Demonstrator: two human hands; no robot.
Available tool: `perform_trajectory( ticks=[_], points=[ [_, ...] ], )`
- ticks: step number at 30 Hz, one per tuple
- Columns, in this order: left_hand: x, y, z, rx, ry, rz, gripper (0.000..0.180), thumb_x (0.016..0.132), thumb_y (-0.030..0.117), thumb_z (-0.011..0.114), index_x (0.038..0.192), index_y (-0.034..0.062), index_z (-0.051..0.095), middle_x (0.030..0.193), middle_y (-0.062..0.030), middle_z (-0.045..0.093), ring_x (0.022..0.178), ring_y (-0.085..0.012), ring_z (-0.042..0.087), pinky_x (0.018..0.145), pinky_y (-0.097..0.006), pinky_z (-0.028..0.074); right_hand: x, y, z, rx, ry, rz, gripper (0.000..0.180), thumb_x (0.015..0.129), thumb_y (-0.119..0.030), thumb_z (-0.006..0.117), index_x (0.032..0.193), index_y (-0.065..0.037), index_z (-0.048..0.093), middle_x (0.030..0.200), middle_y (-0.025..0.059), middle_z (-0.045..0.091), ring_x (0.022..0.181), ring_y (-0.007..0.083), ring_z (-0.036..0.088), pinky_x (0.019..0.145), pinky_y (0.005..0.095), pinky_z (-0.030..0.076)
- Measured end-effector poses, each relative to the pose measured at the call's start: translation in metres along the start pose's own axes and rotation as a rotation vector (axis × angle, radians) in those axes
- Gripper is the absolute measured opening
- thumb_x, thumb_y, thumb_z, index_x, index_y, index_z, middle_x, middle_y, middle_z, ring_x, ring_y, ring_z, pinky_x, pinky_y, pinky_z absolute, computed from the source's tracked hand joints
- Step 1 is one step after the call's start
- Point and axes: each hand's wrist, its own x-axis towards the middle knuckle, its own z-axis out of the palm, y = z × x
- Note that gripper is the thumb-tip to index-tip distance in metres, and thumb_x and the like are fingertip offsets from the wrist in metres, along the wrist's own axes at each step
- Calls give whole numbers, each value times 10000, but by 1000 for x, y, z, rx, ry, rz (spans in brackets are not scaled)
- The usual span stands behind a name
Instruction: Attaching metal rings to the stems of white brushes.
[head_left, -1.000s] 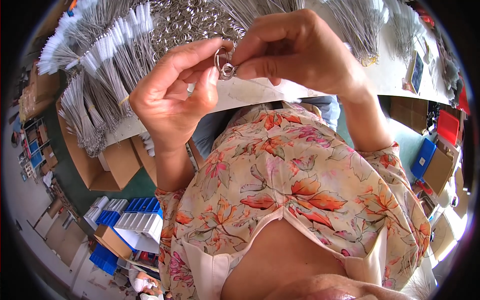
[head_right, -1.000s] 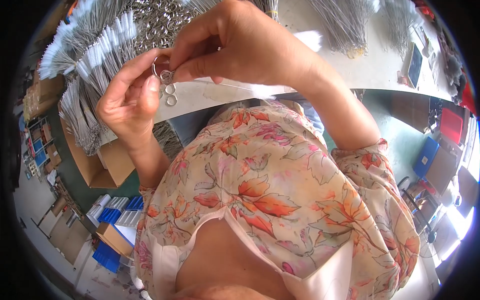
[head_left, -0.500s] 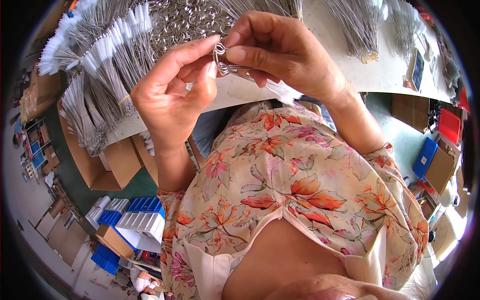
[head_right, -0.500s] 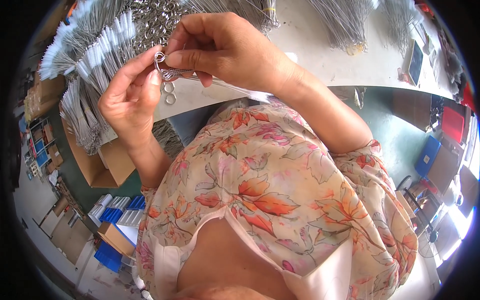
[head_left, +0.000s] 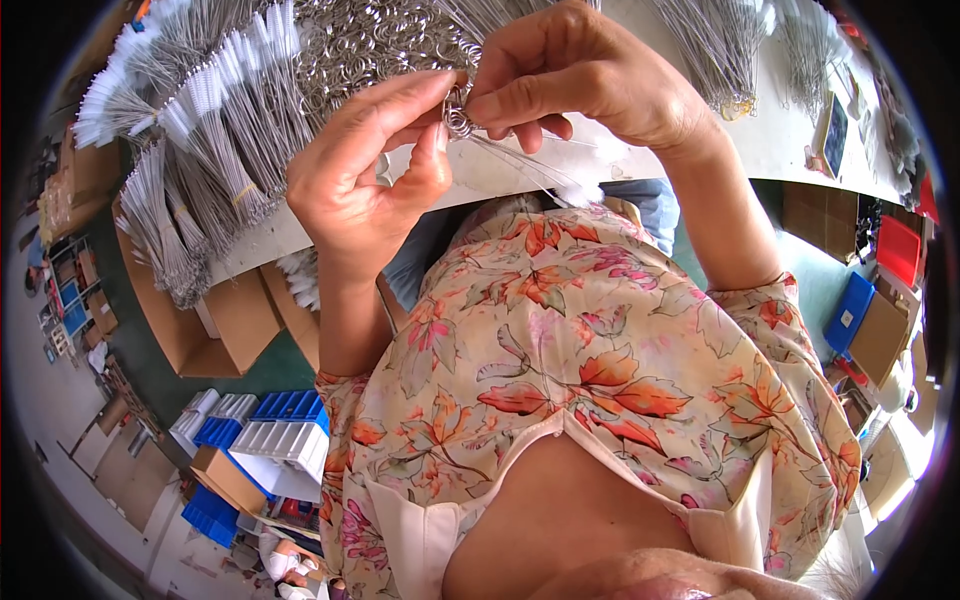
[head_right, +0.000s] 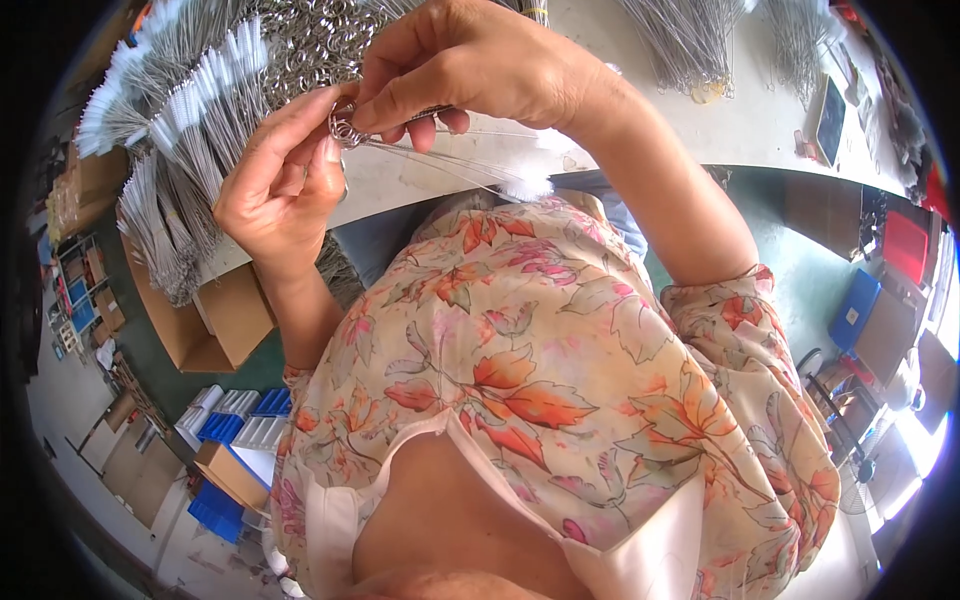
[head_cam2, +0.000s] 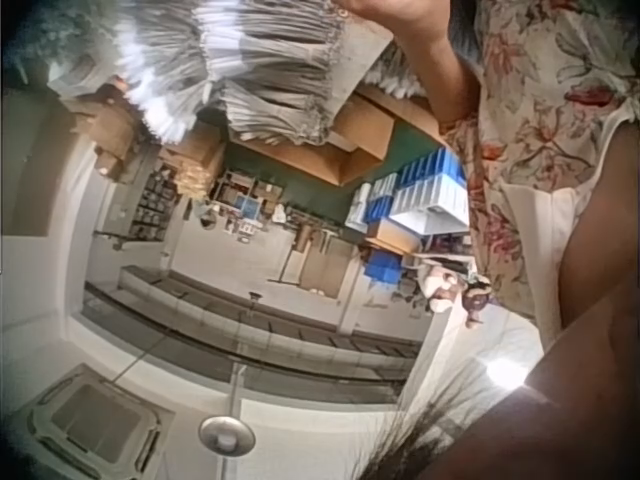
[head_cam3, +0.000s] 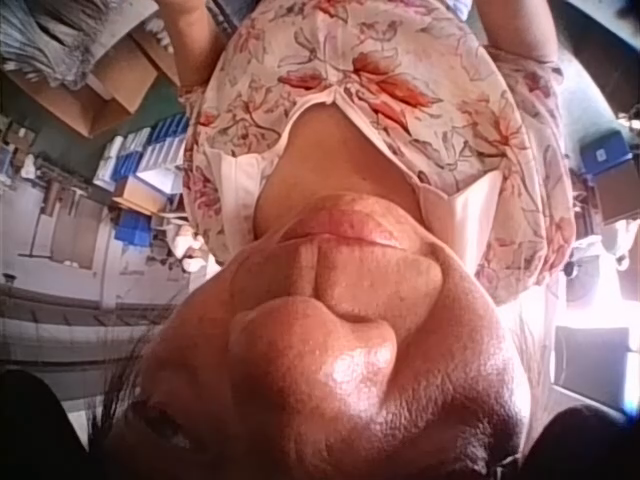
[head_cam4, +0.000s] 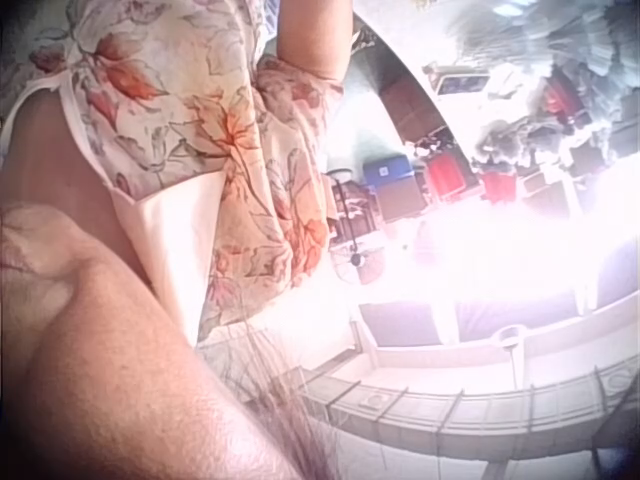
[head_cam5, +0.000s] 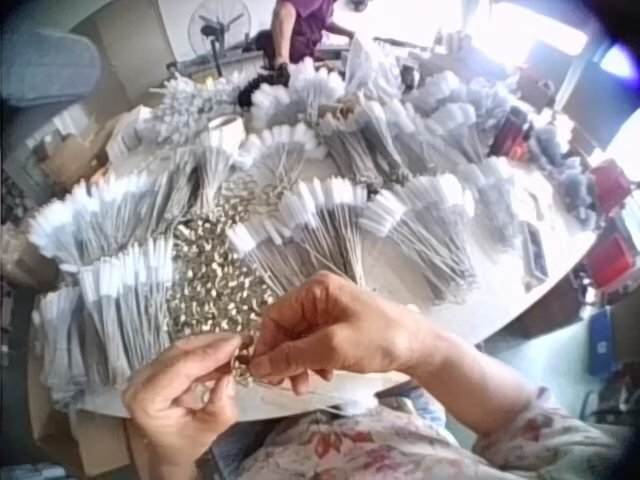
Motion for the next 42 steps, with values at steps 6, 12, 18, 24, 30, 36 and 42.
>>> perform_trajectory(
  ticks=[6,12,18,24,30,36,42],
  points=[
    [0,2,-8,-216,20,-220,252,774,-94,555,1024,-87,582,985,-161,613,845,-169,620,723,-264,547,-5,9,23,-360,241,-344,62,815,-76,622,833,-22,649,715,16,592,611,53,548,518,189,400],
    [10,9,-4,-377,-2,-289,209,817,-34,559,1020,-82,574,950,-131,616,816,-148,613,673,-240,536,-7,24,31,-49,369,-353,105,830,-64,605,906,6,624,732,6,588,630,52,523,540,188,409],
    [6,-3,-10,-254,-56,-317,115,854,39,561,939,-34,587,825,-50,582,650,-79,525,510,-203,437,-4,22,21,133,229,-232,170,844,-149,611,954,-20,601,718,-15,568,591,24,471,509,167,371],
    [10,2,-5,-881,71,-618,139,886,103,529,939,-13,585,780,-30,562,572,-56,431,483,-206,377,-5,21,19,26,212,-204,143,845,-142,605,947,-42,600,700,-39,540,574,8,449,492,159,349],
    [12,15,-10,-47,-99,-446,127,868,96,562,934,-11,581,721,-18,561,542,-39,453,489,-170,377,-2,24,17,30,215,-252,131,845,-123,599,951,-44,597,698,-48,531,557,2,435,449,157,323],
    [9,13,-17,-786,-13,-738,155,896,131,525,946,-6,579,704,-19,564,564,-35,464,491,-178,384,2,31,23,66,176,-327,116,837,-118,611,924,-42,598,696,-40,545,563,5,460,449,153,329],
    [8,17,-14,-47,-37,-418,158,898,112,517,955,0,613,803,-27,615,718,-52,529,620,-180,422,9,30,23,193,136,-282,100,818,-115,625,872,-30,625,728,-4,596,589,39,503,492,174,385]
  ],
)
